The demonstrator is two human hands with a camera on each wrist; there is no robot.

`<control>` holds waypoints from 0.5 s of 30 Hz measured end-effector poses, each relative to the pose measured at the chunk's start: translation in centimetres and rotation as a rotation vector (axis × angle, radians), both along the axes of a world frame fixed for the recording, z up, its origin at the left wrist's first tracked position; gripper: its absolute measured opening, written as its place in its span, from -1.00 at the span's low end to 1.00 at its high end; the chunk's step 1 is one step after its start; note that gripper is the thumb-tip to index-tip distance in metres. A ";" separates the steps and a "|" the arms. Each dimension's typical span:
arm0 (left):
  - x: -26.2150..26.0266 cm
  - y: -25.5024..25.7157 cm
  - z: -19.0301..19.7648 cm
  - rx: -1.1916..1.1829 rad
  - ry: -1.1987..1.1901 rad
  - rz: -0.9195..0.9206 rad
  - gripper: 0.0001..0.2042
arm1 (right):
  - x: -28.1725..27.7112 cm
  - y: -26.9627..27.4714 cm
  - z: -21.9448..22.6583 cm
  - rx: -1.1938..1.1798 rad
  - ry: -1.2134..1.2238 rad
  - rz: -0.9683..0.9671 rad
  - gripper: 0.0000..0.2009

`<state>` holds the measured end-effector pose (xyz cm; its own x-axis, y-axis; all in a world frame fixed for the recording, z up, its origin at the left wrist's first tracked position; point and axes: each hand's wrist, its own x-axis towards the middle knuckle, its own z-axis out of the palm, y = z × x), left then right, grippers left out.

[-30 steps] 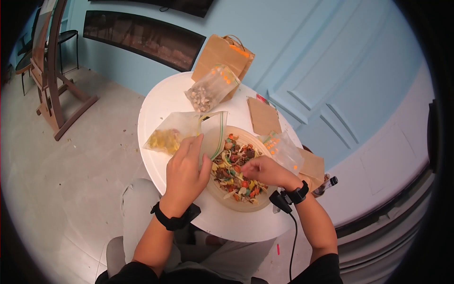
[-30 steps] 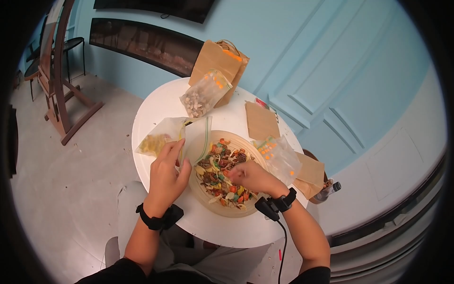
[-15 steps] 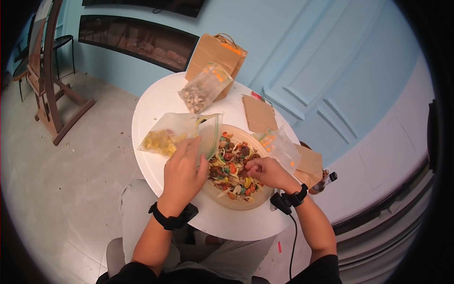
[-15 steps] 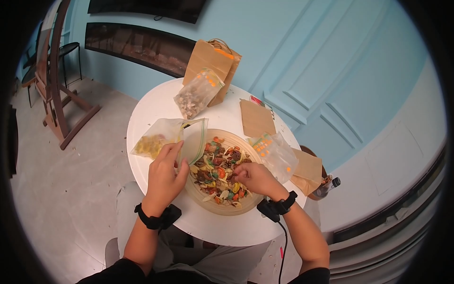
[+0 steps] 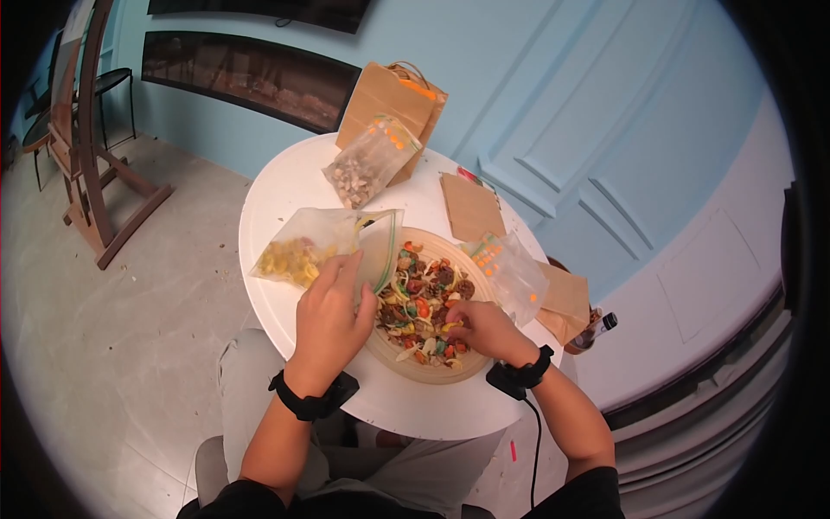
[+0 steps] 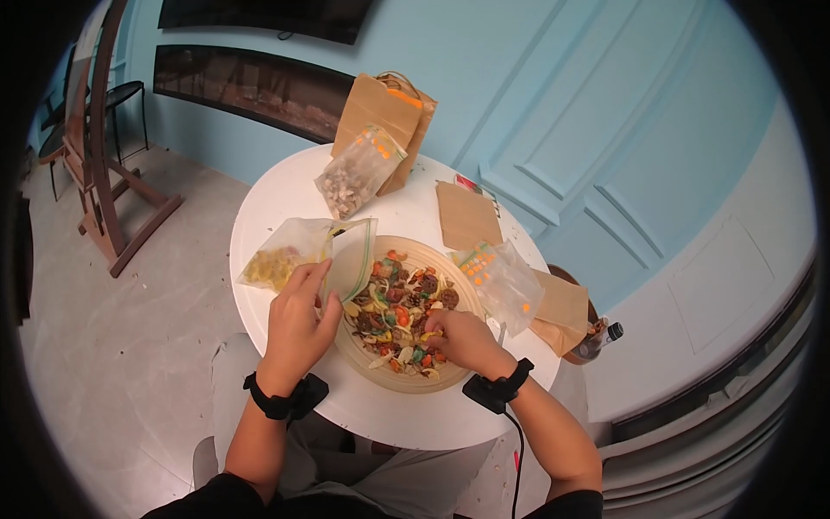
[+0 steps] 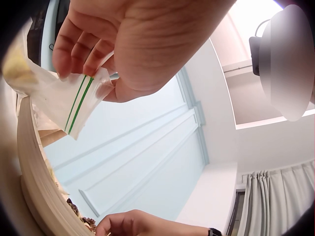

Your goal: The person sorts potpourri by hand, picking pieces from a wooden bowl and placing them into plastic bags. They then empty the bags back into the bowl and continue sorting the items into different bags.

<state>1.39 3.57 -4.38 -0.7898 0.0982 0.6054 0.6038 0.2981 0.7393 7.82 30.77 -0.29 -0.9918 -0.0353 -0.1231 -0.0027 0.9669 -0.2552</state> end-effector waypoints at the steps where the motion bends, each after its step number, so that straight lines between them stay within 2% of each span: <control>1: 0.0 0.0 -0.1 -0.002 0.003 0.001 -0.64 | -0.1 0.3 -0.2 -0.023 0.018 -0.010 -0.78; 4: 0.0 0.0 -0.1 0.003 0.010 -0.001 -0.64 | -0.5 -0.2 1.1 -0.558 -0.009 -0.325 -0.81; 8: 0.1 -0.1 0.1 -0.001 -0.016 -0.015 -0.64 | -1.1 0.9 1.7 -1.078 0.015 -0.562 -0.85; 11: -0.1 0.0 -0.1 0.001 0.014 -0.003 -0.63 | -1.2 3.2 1.1 -0.883 -0.085 -0.479 -0.87; 14: -0.4 0.0 -0.5 -0.012 0.066 0.024 -0.60 | -0.5 1.7 0.5 -0.279 -0.009 -0.296 -0.84; 15: -0.4 0.0 -0.5 -0.013 0.070 0.026 -0.60 | -0.4 1.6 0.3 -0.225 -0.019 -0.275 -0.83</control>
